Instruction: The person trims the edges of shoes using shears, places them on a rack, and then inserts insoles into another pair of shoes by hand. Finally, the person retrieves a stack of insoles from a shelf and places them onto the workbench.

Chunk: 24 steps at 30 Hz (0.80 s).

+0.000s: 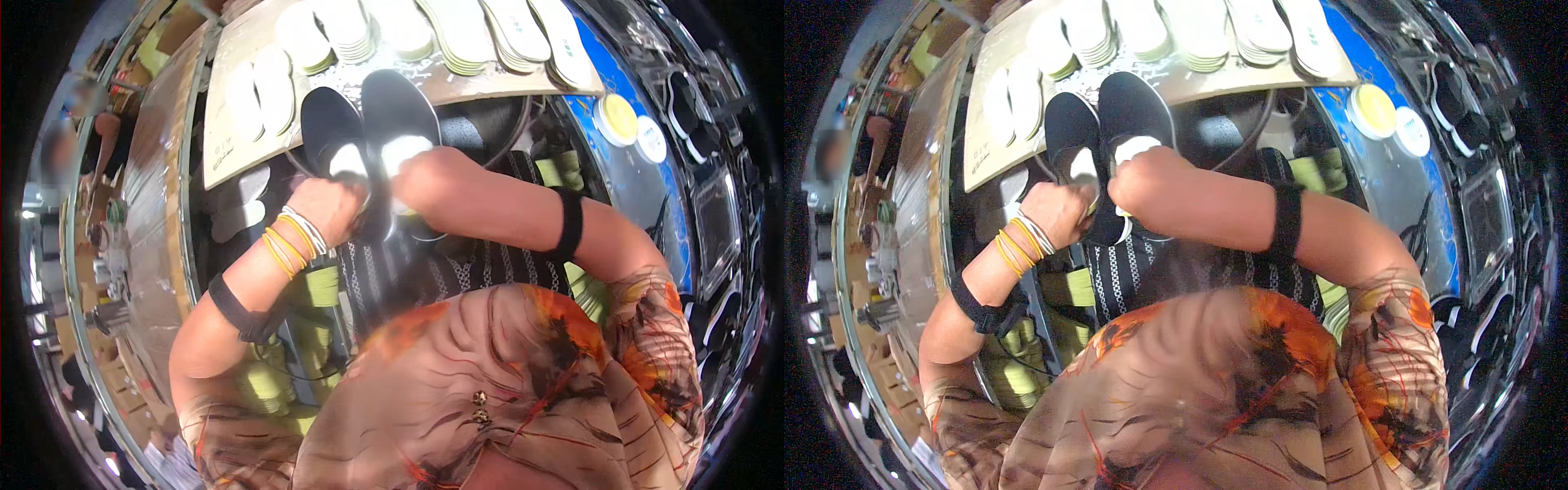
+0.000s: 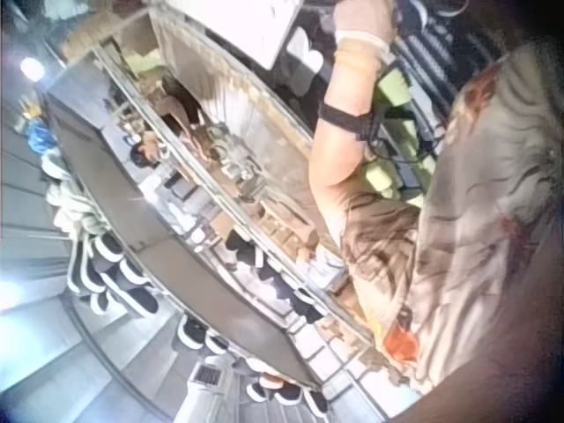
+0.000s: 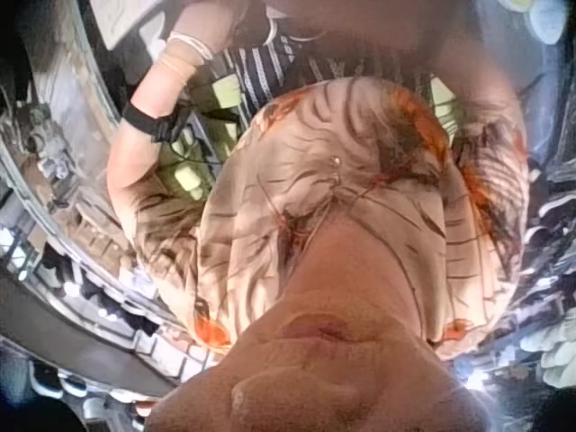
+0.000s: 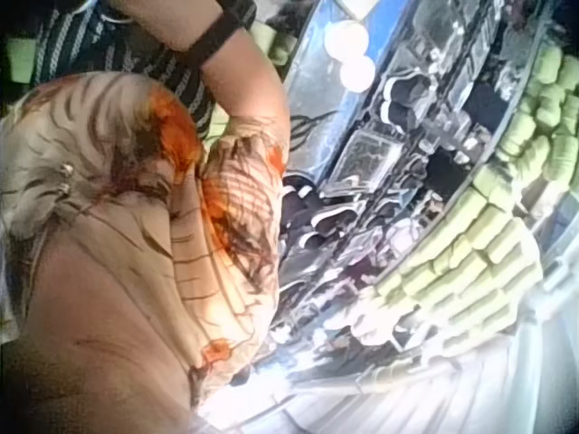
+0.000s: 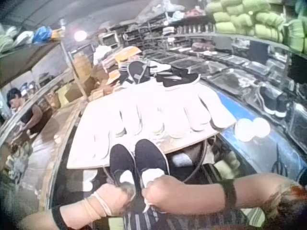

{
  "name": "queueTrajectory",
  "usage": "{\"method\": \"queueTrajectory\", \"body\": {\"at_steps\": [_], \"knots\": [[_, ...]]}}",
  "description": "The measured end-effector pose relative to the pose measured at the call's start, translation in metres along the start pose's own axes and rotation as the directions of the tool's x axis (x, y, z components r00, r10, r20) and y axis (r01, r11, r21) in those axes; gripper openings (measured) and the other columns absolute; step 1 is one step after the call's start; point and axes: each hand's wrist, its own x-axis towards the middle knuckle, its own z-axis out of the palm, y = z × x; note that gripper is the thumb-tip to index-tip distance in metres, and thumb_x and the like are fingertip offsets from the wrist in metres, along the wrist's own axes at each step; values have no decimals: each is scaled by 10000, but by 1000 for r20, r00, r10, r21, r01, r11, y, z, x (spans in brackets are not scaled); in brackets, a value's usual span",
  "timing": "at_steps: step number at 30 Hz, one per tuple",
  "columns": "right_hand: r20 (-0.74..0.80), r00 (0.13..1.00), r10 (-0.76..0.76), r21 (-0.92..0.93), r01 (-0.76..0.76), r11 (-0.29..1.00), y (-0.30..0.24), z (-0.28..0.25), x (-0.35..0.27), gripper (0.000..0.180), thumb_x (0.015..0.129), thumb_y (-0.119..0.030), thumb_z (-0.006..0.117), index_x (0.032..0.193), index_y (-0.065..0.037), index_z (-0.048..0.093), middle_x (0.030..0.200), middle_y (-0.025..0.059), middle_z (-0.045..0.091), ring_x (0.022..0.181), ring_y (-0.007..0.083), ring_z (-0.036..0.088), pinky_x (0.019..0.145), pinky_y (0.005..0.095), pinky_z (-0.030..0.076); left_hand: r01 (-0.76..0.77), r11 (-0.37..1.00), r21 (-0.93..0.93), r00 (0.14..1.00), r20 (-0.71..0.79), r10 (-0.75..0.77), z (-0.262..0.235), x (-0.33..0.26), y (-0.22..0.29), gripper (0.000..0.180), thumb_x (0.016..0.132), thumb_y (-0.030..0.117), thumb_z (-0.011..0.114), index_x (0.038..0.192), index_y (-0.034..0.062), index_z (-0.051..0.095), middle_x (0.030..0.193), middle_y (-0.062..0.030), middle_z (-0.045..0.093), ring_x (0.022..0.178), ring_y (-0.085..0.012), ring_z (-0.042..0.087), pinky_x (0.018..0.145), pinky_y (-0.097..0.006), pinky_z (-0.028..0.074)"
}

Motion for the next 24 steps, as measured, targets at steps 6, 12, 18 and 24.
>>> {"method": "queueTrajectory", "body": {"at_steps": [6, 12, 18, 24], "knots": [[500, 862, 84, -120, -27, 992, -5, 18, 23, 130, 685, -186, 588, 749, -122, 682, 779, 75, 653, 722, 231, 629, 586, 363, 488, -173, 952, 251, 894, 446, 45, 6, 30, 17, 129, 706, 176, 577, 747, 116, 684, 790, -102, 655, 758, -257, 640, 651, -355, 506], [739, 596, -314, 388, 4, 922, 30, -5, 45, 296, 599, -227, 725, 844, -67, 682, 894, 95, 657, 810, 211, 622, 628, 326, 471, 9, 929, -370, 707, 659, 255, 14, 63, -22, 361, 641, 311, 647, 803, -11, 637, 685, -126, 623, 642, -237, 592, 598, -336, 465], [751, 647, -130, 224, -65, 972, 13, -15, 35, 315, 634, -234, 687, 849, -5, 673, 900, 153, 645, 845, 255, 614, 695, 359, 474, 298, 669, -681, 648, 659, 382, -4, 64, -56, 341, 773, 356, 644, 899, 39, 636, 753, -17, 612, 646, -99, 530, 578, -241, 436], [-292, 952, 91, 287, -4, 958, 31, -36, -31, 125, 599, -90, 554, 698, -21, 590, 680, 138, 606, 654, 314, 606, 610, 431, 474, 213, 199, -956, 966, 236, 101, -84, 70, -19, 176, 896, 164, 482, 944, 50, 608, 762, 1, 593, 573, -45, 489, 525, -190, 413]]}}
